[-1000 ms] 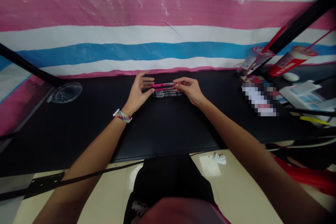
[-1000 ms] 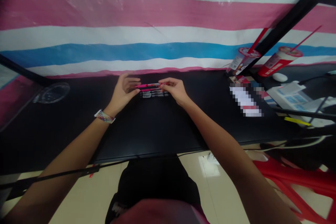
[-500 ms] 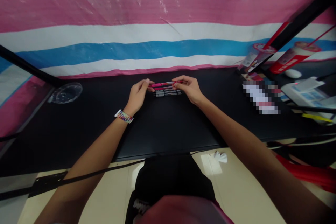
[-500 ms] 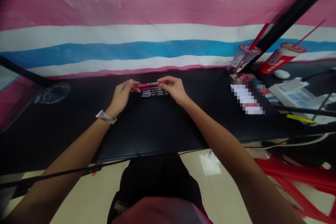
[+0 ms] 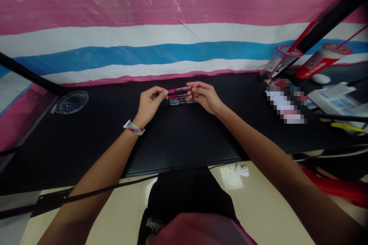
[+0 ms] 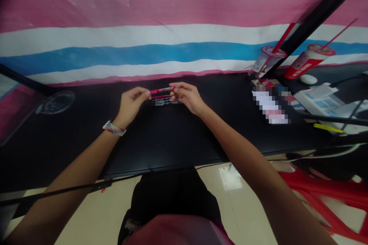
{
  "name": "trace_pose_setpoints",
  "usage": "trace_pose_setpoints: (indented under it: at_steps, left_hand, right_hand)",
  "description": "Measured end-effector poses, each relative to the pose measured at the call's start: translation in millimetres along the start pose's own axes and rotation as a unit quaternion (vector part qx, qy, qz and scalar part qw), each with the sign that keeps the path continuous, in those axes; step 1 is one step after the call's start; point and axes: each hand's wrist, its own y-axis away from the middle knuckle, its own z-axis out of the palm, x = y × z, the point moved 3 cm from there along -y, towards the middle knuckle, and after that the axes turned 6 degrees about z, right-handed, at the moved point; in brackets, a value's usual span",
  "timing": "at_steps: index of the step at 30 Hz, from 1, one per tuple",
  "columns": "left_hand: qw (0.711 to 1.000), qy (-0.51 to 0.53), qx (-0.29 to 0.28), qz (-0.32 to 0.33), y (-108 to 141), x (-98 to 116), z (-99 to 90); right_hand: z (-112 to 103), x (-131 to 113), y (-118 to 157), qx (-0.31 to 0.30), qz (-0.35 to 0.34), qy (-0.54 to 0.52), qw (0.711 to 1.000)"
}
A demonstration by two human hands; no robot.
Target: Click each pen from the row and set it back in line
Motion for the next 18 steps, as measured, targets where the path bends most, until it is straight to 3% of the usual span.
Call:
trace_pose_setpoints:
  at_steps: [5,18]
  left_hand:
    - [0.998,0.027,0.058,0.005,0.2,-0.4,-0.6]
    - [0.994,0.081,0.069,-0.035,-0.8,-18.4,2.7]
  right_hand:
    - [7.0,-4.7,3.1,-0.083,0.063,-0.054,0.993]
    - [11.1,-3.8,7.8,-0.121,0.103,-0.086,0.983]
